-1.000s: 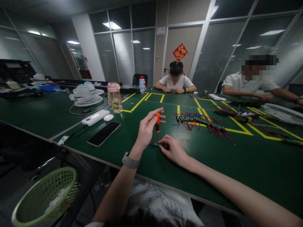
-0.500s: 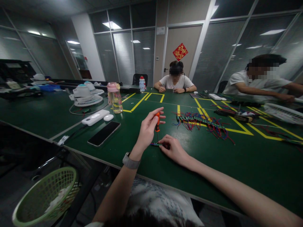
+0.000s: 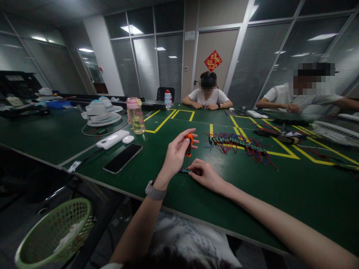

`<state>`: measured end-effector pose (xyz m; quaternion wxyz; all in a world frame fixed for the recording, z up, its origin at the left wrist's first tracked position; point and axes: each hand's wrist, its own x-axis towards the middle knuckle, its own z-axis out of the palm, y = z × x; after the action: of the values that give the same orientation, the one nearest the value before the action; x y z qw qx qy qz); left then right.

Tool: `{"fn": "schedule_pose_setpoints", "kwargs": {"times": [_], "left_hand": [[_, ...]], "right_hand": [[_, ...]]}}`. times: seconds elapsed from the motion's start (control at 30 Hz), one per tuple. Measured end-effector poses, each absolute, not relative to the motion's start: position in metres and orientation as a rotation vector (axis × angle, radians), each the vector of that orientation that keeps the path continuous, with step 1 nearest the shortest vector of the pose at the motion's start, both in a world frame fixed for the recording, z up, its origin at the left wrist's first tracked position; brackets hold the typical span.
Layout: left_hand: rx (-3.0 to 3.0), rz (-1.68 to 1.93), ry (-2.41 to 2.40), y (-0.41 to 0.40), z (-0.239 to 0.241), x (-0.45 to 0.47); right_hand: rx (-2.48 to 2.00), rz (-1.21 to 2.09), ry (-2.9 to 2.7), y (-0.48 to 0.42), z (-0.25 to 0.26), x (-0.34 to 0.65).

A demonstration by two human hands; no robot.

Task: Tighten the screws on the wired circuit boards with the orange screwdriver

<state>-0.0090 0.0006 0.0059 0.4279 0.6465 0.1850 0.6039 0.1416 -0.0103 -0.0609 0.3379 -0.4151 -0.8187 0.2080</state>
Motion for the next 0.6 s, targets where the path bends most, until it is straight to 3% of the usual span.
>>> {"fn": "schedule_pose_setpoints", "kwargs": {"times": [0.17, 0.4, 0.6], "left_hand": [[1.591, 1.545, 0.528, -0.001, 0.008, -0.01], [1.596, 1.542, 0.541, 0.0, 0.008, -0.009], [1.601, 1.541, 0.538, 0.0, 0.008, -0.009]], "right_hand": [[-1.065, 0.537, -2.164, -0.01, -0.06, 0.143], [-1.134, 0.223, -2.264, -0.015, -0.055, 0.141], [-1.169, 0.264, -2.276, -0.02, -0.052, 0.139]]}}
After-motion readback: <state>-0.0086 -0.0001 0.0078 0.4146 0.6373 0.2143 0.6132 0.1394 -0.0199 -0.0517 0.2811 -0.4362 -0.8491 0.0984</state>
